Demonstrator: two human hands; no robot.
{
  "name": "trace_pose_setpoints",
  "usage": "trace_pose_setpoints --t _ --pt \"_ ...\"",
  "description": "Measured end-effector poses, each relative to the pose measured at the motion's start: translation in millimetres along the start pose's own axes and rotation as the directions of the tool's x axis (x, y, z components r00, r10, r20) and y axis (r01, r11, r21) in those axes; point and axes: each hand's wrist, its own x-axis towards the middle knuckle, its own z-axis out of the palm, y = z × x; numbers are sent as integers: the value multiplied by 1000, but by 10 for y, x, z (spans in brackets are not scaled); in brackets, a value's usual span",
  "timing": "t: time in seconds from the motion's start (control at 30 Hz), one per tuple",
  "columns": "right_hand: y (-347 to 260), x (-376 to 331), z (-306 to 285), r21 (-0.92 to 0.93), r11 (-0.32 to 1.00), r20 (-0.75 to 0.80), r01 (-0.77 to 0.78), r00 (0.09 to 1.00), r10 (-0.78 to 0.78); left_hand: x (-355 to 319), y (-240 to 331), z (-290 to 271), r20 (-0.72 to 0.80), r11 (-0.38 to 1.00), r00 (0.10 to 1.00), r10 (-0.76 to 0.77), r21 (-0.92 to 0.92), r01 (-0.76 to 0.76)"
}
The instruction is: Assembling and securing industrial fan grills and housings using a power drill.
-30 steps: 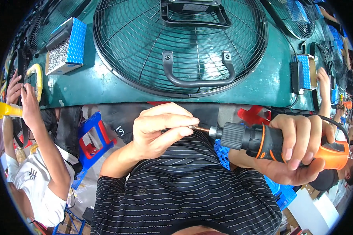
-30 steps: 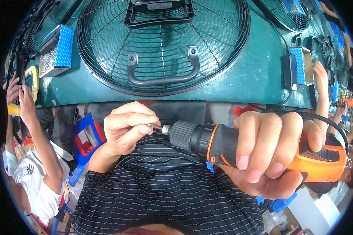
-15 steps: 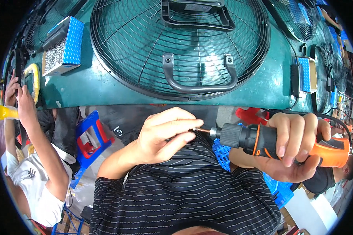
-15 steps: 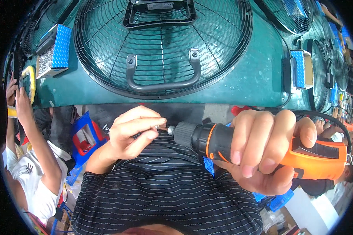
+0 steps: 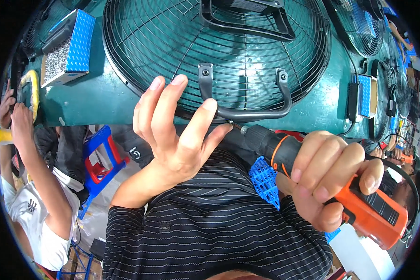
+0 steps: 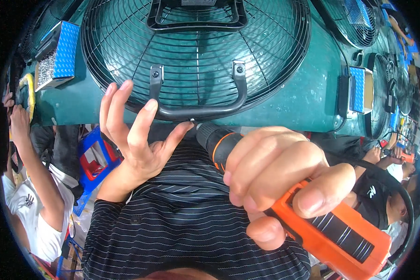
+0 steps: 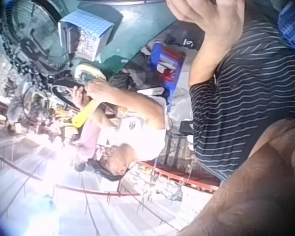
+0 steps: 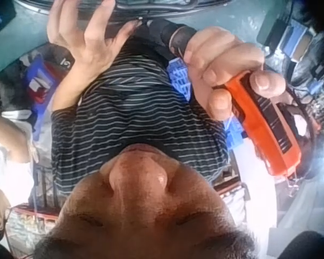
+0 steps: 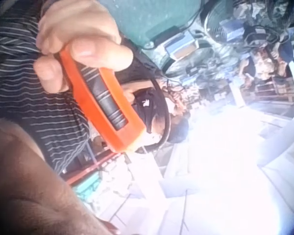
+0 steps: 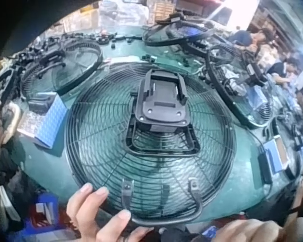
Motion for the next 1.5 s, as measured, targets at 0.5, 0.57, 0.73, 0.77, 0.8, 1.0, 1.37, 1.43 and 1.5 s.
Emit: trace_pose_setpoints --t 0.5,0.57,0.73,0.77,0.8,1.0,1.37,1.43,1.5 --pt "41 266 278 -195 969 163 -150 970 183 96 -406 -141 217 980 976 -16 -192 58" --pt "64 284 278 -180 970 194 -163 961 198 76 -393 -126 196 979 980 -31 -191 70" --pt "153 365 273 -136 980 260 -144 950 175 90 -373 -125 186 976 982 -45 -202 83" --pt "167 407 258 -80 981 330 -176 924 193 95 -365 -123 165 976 985 -54 -201 87" --pt "182 471 234 -28 975 416 -220 885 212 101 -361 -120 171 974 983 -59 -205 94" --pt "262 628 66 124 915 666 -383 716 209 99 -525 -171 179 974 984 2 -224 39" --pt "-324 -159 -594 -203 811 -546 -549 751 372 853 -1547 24 228 421 803 -550 -755 503" --pt "-294 -343 -668 -201 719 -600 -665 664 446 835 -1577 97 210 340 811 -547 -829 444" --pt "-281 -487 -669 -77 701 -499 -709 636 589 790 -1608 139 171 368 802 -572 -821 437"
